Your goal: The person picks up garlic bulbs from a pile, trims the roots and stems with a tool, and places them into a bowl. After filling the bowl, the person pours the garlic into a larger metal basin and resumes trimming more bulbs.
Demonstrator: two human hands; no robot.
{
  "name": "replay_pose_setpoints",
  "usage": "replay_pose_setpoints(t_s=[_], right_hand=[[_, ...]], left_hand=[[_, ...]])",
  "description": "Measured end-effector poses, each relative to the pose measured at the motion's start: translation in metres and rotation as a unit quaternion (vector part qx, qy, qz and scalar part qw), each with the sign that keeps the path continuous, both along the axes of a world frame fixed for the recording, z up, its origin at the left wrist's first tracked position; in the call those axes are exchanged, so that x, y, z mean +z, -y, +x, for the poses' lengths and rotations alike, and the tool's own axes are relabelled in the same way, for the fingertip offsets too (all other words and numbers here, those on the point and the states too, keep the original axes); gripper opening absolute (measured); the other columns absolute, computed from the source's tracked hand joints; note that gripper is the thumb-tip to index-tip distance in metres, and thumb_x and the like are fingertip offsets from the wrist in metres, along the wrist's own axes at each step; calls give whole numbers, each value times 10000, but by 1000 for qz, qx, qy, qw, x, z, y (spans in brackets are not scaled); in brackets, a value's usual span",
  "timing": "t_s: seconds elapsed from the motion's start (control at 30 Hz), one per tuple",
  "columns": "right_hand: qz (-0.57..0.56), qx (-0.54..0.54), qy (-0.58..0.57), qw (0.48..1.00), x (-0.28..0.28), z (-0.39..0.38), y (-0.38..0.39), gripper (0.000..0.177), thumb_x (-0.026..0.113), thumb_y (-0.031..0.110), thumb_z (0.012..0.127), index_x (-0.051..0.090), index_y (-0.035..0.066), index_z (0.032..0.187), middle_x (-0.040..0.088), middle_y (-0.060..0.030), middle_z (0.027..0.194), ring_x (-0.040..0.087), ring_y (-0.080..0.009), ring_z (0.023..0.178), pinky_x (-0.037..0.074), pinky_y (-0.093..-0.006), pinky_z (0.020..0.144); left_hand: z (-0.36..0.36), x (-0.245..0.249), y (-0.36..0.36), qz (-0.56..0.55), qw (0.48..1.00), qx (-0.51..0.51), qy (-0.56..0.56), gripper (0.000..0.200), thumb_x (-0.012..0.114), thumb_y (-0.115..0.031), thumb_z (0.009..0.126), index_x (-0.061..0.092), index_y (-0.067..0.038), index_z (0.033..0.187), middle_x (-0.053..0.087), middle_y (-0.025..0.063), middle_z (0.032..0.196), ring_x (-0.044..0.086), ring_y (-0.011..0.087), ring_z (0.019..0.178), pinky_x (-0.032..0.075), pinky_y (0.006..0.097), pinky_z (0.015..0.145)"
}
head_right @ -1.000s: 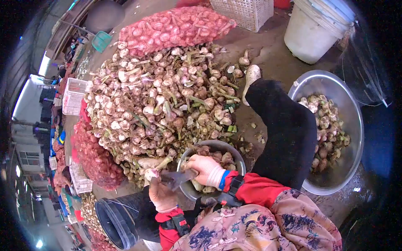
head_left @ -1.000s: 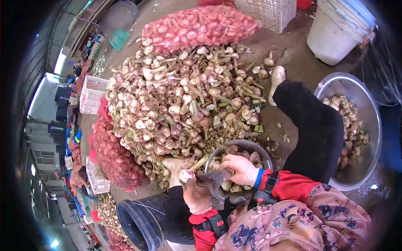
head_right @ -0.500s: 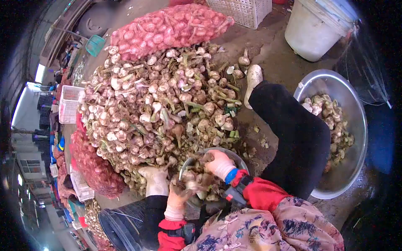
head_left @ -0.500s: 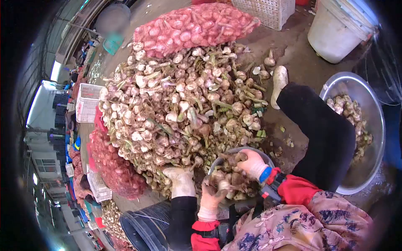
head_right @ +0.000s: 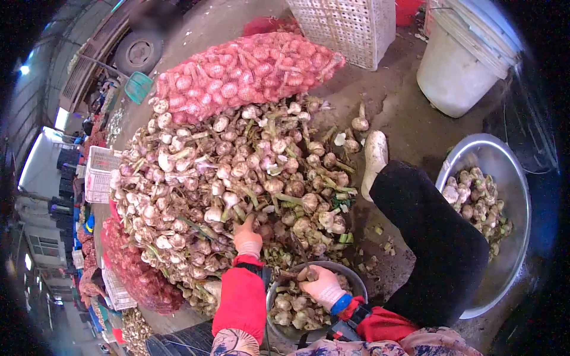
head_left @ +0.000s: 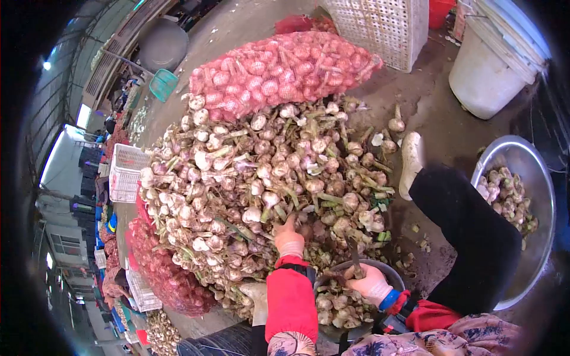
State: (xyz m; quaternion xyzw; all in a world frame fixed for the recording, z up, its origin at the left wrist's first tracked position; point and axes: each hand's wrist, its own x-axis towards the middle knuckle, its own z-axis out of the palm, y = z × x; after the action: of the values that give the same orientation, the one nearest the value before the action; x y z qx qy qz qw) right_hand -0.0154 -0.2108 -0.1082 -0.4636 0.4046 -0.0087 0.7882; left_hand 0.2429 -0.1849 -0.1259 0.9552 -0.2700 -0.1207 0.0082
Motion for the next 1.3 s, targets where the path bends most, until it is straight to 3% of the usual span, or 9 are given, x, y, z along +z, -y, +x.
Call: replay_pose_setpoints(t_s=[0.27, 0.33, 0.37, 0.5, 0.53, 0.77, 1.07, 1.27, 1.3], right_hand=[[-122, -133, 176, 968, 34, 1, -7, 461, 708, 62, 783, 549, 28, 1214, 638, -50, 1096, 575, -135, 1020, 454, -277, 895], [-114, -91, 188, 971, 59, -4, -3, 495, 691, 82, 801, 517, 1, 1258, 618, -64, 1146, 558, -137, 1057, 445, -279, 915], [-46, -27, 205, 977, 73, -9, 2, 506, 680, 97, 812, 502, -10, 1273, 615, -60, 1145, 558, -134, 1047, 447, -278, 910], [149, 95, 272, 946, 58, -23, -11, 500, 663, 143, 836, 502, -16, 1281, 614, -33, 1098, 556, -112, 988, 445, -269, 892], [165, 99, 257, 947, 56, -27, -16, 488, 670, 146, 835, 515, -10, 1270, 618, -38, 1092, 559, -111, 989, 444, -267, 893], [-393, 286, 169, 858, 81, -52, -20, 238, 633, 126, 727, 627, 94, 963, 605, -100, 897, 603, -298, 848, 495, -390, 744], [-462, 418, 161, 765, 80, -54, -35, 279, 647, 113, 664, 607, 82, 939, 577, -124, 979, 603, -337, 913, 497, -425, 785], [-490, 403, 148, 759, 57, -48, -39, 305, 658, 80, 605, 596, 51, 902, 564, -142, 942, 585, -371, 852, 489, -445, 732], [-486, 411, 141, 758, 55, -47, -38, 318, 672, 119, 628, 607, 54, 932, 586, -141, 969, 598, -361, 893, 497, -434, 765]], left_hand=[[-94, 31, -102, -393, 763, 114, -501, 439, 617, -154, 867, 466, -37, 1263, 592, 70, 1097, 557, 171, 1021, 458, 298, 876], [-124, 0, -140, -354, 895, -179, -204, 496, 659, -160, 842, 448, -47, 1277, 583, 47, 1101, 557, 154, 1012, 460, 298, 868], [-155, 84, -114, -439, 758, 64, -478, 544, 709, -134, 800, 456, -50, 1274, 578, 43, 1114, 559, 159, 1007, 466, 311, 869], [-191, 147, -123, -456, 727, 202, -472, 761, 861, -120, 596, 479, -32, 1248, 593, 64, 1142, 573, 177, 1016, 475, 319, 884], [-188, 133, -142, -367, 865, 60, -336, 757, 855, -100, 593, 464, -29, 1237, 592, 83, 1136, 586, 194, 1008, 484, 326, 878], [-202, 116, -192, -436, 849, 3, -300, 724, 801, -46, 626, 369, -33, 1207, 582, 103, 1089, 602, 189, 956, 505, 334, 821], [-230, 136, -177, -454, 843, 35, -285, 563, 772, -83, 728, 419, -23, 1163, 628, 107, 994, 634, 207, 909, 543, 349, 792], [-249, 132, -168, -569, 744, 153, -316, 799, 885, -135, 575, 403, -37, 1205, 613, 83, 999, 633, 210, 845, 525, 338, 784], [-243, 131, -173, -613, 604, 246, -445, 761, 850, -85, 599, 399, -30, 1209, 592, 98, 1039, 612, 213, 920, 508, 345, 826]])
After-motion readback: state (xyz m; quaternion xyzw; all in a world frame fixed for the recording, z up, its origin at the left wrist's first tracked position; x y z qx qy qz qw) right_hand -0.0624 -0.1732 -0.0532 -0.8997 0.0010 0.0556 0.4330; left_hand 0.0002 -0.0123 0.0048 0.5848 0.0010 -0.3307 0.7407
